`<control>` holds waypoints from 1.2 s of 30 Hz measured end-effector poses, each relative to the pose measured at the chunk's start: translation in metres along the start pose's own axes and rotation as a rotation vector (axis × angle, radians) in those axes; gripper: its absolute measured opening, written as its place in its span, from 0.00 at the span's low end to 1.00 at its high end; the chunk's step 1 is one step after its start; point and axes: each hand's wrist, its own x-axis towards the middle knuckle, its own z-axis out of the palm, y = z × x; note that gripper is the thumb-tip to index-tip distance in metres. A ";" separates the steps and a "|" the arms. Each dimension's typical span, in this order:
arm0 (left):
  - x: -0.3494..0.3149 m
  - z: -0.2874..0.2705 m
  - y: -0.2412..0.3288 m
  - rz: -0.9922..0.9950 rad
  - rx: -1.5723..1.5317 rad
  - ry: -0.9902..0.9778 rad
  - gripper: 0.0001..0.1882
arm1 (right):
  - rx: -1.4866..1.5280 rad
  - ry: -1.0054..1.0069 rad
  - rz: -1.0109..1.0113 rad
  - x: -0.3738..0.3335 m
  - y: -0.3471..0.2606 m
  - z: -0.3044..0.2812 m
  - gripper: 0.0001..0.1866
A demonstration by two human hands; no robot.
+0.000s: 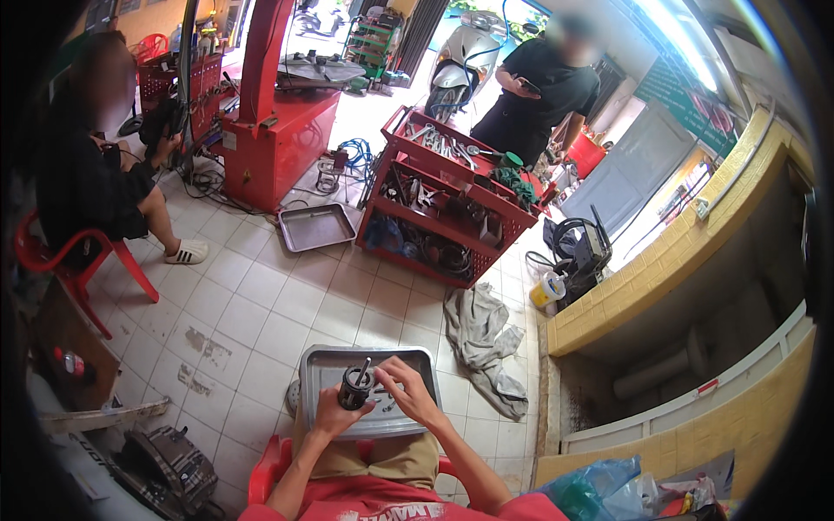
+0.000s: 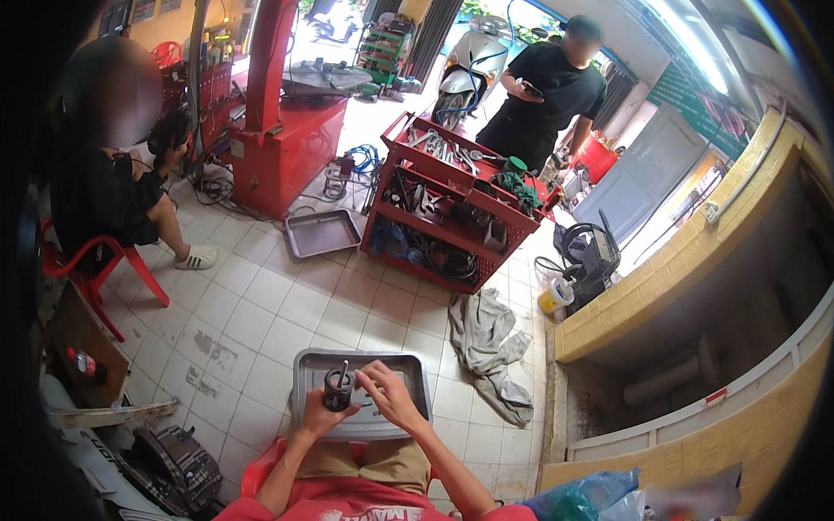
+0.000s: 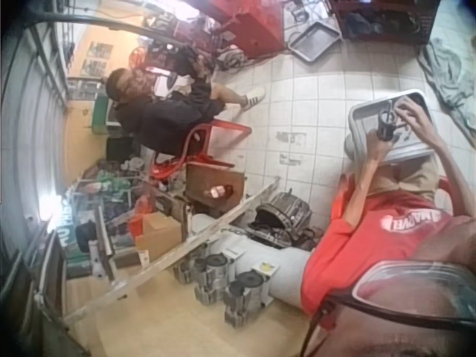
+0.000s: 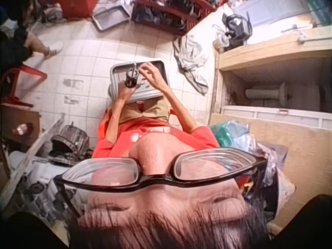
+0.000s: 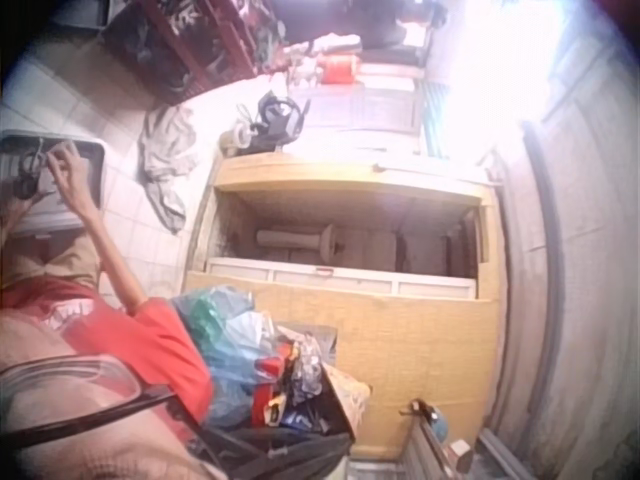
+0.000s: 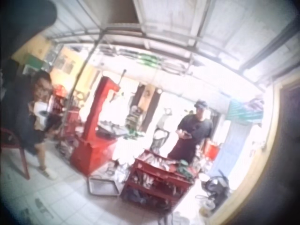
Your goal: The person assembles a cylindrical mechanical component, likely a starter motor, by hand. They insert a shaft into the housing, place a gear onto the shaft, and secure the assembly with a nut and washer. The person uses a wrench to tighten the nut and repeatedly rotates the gear to check the fit.
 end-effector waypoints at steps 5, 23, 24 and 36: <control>-0.001 -0.006 0.009 -0.010 0.019 -0.008 0.18 | 0.311 0.098 -0.133 -0.004 -0.027 0.006 0.10; 0.004 0.002 0.012 0.115 0.023 -0.025 0.19 | 0.121 0.097 0.027 -0.010 -0.024 0.001 0.14; 0.003 0.001 0.015 0.089 0.029 -0.041 0.19 | 0.098 0.163 -0.006 -0.010 -0.023 0.004 0.13; 0.004 0.003 0.005 -0.006 0.093 -0.046 0.18 | 0.111 0.218 0.129 -0.009 -0.012 0.004 0.23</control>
